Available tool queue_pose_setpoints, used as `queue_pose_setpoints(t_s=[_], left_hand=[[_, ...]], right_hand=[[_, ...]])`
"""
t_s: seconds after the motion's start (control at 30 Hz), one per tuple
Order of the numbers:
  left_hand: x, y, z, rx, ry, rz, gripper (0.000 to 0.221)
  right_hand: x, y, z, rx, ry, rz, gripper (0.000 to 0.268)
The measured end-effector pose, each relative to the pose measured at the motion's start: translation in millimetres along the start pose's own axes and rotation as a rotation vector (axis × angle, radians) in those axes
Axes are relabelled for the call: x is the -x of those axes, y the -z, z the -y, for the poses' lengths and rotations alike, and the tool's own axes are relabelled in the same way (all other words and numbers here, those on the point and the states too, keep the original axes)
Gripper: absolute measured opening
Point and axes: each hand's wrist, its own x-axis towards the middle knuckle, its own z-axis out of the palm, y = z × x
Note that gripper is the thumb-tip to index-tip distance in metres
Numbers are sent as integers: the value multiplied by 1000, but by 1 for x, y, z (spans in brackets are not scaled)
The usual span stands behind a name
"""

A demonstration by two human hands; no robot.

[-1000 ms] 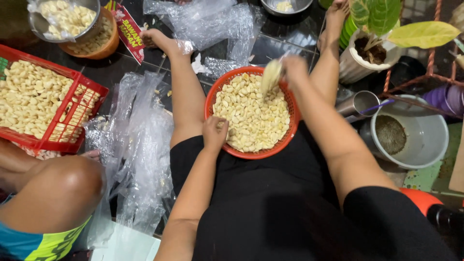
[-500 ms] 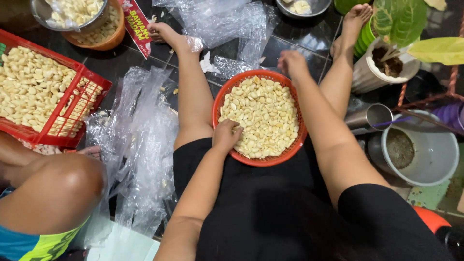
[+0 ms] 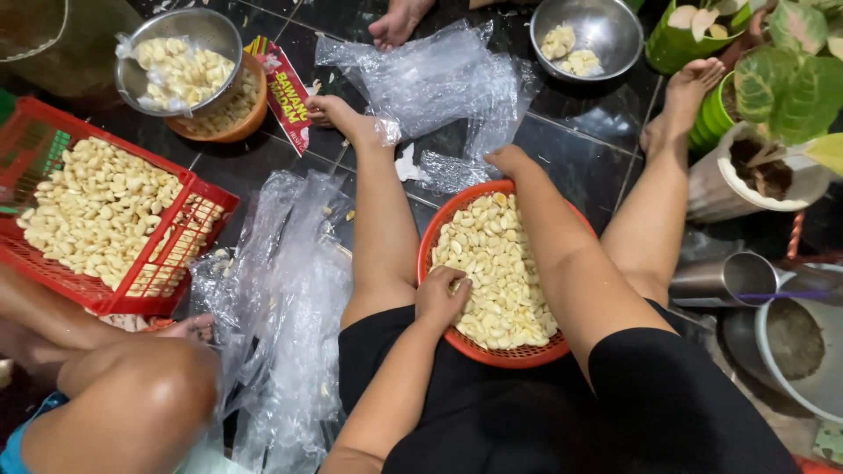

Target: Manually packaging peeled garlic cloves into small plastic bags from a large bowl while sitting on the floor.

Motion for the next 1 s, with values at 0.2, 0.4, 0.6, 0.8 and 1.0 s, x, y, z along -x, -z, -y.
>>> queue_pose_setpoints(t_s=[0.2,0.4,0.6,0.8,1.0], left_hand=[[-2,-1,0,-7,24,-27,21],[-3,-18,14,99,21,-68,26],[-2,-18,-24,656,58,-105,89],[15,-8,-69,1070,241,-268,28],[40,62,-93,1402,62,11,16]], right_hand=[[47,47,32,-972,-79,-124,24],[221,145,105,-1513,62,-60,25],[340,136,89,-1608,255,30,33],[434,115,89,-967,581,-85,40],[437,92,56,-1564,277,51,64]])
